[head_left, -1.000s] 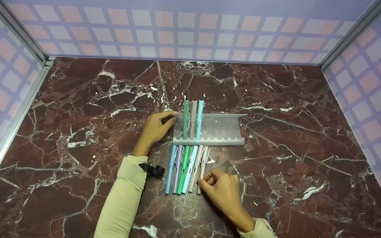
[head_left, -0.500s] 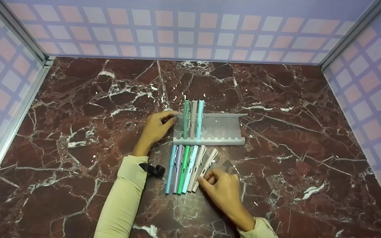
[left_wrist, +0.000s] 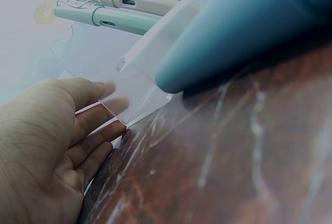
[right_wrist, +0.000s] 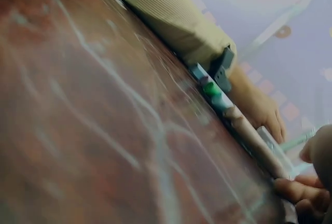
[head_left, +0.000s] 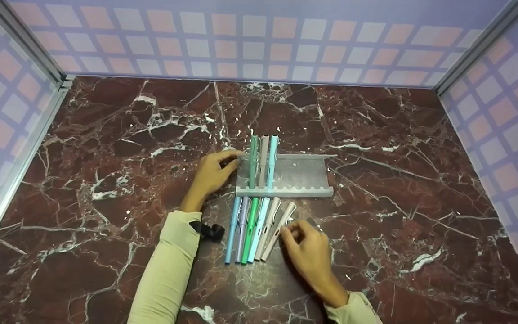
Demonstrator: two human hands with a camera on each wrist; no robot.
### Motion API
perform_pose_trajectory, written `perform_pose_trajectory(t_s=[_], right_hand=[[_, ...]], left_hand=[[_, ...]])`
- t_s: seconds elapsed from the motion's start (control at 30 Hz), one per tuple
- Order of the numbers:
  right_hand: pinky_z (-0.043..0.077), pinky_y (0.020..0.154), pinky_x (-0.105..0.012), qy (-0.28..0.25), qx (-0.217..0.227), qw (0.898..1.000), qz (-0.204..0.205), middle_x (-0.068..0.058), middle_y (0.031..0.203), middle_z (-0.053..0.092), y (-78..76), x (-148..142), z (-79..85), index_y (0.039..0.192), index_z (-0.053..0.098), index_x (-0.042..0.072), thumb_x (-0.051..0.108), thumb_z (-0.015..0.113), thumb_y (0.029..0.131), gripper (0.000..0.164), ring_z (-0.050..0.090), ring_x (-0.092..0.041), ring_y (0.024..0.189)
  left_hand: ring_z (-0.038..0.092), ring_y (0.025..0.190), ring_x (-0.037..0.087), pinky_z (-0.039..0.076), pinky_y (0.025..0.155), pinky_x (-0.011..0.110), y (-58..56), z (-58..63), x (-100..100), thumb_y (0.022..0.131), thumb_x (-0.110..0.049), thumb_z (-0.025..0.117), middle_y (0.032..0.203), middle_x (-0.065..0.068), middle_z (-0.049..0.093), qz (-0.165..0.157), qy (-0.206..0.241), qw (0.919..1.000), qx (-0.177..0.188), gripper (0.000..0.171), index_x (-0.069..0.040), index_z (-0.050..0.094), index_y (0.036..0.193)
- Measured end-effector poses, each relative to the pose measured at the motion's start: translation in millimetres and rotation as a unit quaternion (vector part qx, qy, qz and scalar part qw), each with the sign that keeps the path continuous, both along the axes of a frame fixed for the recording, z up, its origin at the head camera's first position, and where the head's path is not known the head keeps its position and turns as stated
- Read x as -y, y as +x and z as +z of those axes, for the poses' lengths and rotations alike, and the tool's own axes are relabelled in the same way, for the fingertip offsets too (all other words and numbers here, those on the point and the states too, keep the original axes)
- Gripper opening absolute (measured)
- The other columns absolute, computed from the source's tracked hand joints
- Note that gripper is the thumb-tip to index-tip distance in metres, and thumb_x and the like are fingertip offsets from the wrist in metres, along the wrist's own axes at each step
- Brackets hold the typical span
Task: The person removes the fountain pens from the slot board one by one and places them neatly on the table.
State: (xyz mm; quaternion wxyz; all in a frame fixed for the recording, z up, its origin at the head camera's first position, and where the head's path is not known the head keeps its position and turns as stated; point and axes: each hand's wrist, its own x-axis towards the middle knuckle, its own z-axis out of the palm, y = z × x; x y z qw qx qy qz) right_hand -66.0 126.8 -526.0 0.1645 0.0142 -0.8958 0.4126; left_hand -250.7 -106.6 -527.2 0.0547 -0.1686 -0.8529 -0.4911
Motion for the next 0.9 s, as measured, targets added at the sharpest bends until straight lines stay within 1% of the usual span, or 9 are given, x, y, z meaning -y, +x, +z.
perform_pose_trajectory(t_s=[0.17,0.27,0.33,0.43,0.5,0.57,0.77,0.83,0.9], right_hand=[[0.046,0.046,-0.022,-0.077,-0.061,0.995,0.014,0.001,0.063,0.063,-13.1,-8.8,-2.6,0.083,0.068,0.007,0.003,0.073,0.087,0.008,0.052,-0.006,0.052],[0.049,0.049,-0.023,-0.162,-0.088,0.981,0.063,-0.008,0.069,0.067,-21.0,-14.1,-2.7,0.089,0.068,0.001,-0.004,0.069,0.087,0.006,0.057,-0.01,0.056],[0.052,0.053,-0.024,-0.238,-0.095,0.959,0.119,-0.02,0.079,0.069,-26.0,-17.3,-2.0,0.096,0.067,-0.006,-0.008,0.064,0.088,0.009,0.062,-0.016,0.062],[0.06,0.067,-0.033,-0.339,-0.093,0.915,0.197,-0.035,0.101,0.066,-35.3,-21.9,-0.1,0.109,0.06,-0.017,-0.008,0.054,0.09,0.022,0.069,-0.029,0.081],[0.06,0.075,-0.04,-0.384,-0.087,0.89,0.229,-0.037,0.112,0.064,-42.6,-24.6,0.9,0.117,0.054,-0.021,-0.004,0.047,0.09,0.032,0.069,-0.036,0.092],[0.059,0.084,-0.046,-0.418,-0.079,0.873,0.24,-0.032,0.121,0.063,-49.9,-26.9,2.3,0.123,0.051,-0.02,-0.001,0.043,0.091,0.038,0.067,-0.04,0.104],[0.051,0.101,-0.047,-0.504,-0.052,0.826,0.246,-0.02,0.134,0.06,-68.5,-31.6,3.8,0.135,0.05,-0.006,0.006,0.037,0.093,0.045,0.06,-0.038,0.122],[0.048,0.104,-0.049,-0.514,-0.051,0.819,0.251,-0.02,0.136,0.059,-73.7,-32.3,4.0,0.137,0.048,-0.005,0.008,0.037,0.095,0.046,0.058,-0.039,0.125],[0.047,0.105,-0.051,-0.514,-0.05,0.817,0.256,-0.021,0.138,0.057,-77.8,-32.2,4.5,0.138,0.047,-0.005,0.01,0.038,0.095,0.046,0.056,-0.04,0.126]], left_hand=[[0.068,0.107,0.024,0.049,0.099,0.044,0.9,1.0,0.2,0.096,-0.018,0.067,0.119,0.004,0.074,0.0,0.0,1.0,0.007,0.022,-0.02,0.076,0.116],[0.068,0.107,0.026,0.049,0.099,0.046,0.9,1.3,-0.3,0.096,-0.018,0.066,0.12,0.006,0.073,-0.001,0.001,0.9999,0.013,0.023,-0.019,0.075,0.118],[0.068,0.108,0.027,0.049,0.1,0.046,0.8,1.1,-0.5,0.096,-0.018,0.067,0.12,0.006,0.073,0.002,-0.001,0.9999,0.014,0.023,-0.019,0.075,0.118],[0.068,0.107,0.026,0.049,0.099,0.045,0.6,0.4,-0.7,0.096,-0.018,0.067,0.118,0.005,0.074,0.004,-0.003,0.9999,0.009,0.023,-0.018,0.076,0.117],[0.068,0.107,0.025,0.049,0.099,0.044,0.4,-0.6,-0.2,0.096,-0.019,0.067,0.117,0.004,0.074,0.003,-0.004,1.0,0.006,0.022,-0.019,0.076,0.116],[0.069,0.106,0.025,0.05,0.098,0.044,0.4,-1.1,0.1,0.096,-0.02,0.067,0.117,0.004,0.074,0.0,-0.004,1.0,0.003,0.021,-0.019,0.076,0.116],[0.069,0.106,0.025,0.05,0.099,0.044,0.7,-0.8,0.3,0.097,-0.02,0.067,0.118,0.004,0.074,-0.002,-0.001,1.0,0.003,0.022,-0.021,0.076,0.116],[0.069,0.106,0.024,0.05,0.098,0.044,0.5,-0.5,0.1,0.096,-0.019,0.067,0.117,0.003,0.074,-0.003,0.002,1.0,0.001,0.021,-0.021,0.076,0.116],[0.069,0.106,0.024,0.05,0.099,0.044,0.5,0.0,-0.2,0.096,-0.018,0.067,0.117,0.003,0.074,-0.003,0.003,1.0,-0.001,0.021,-0.021,0.076,0.115]])
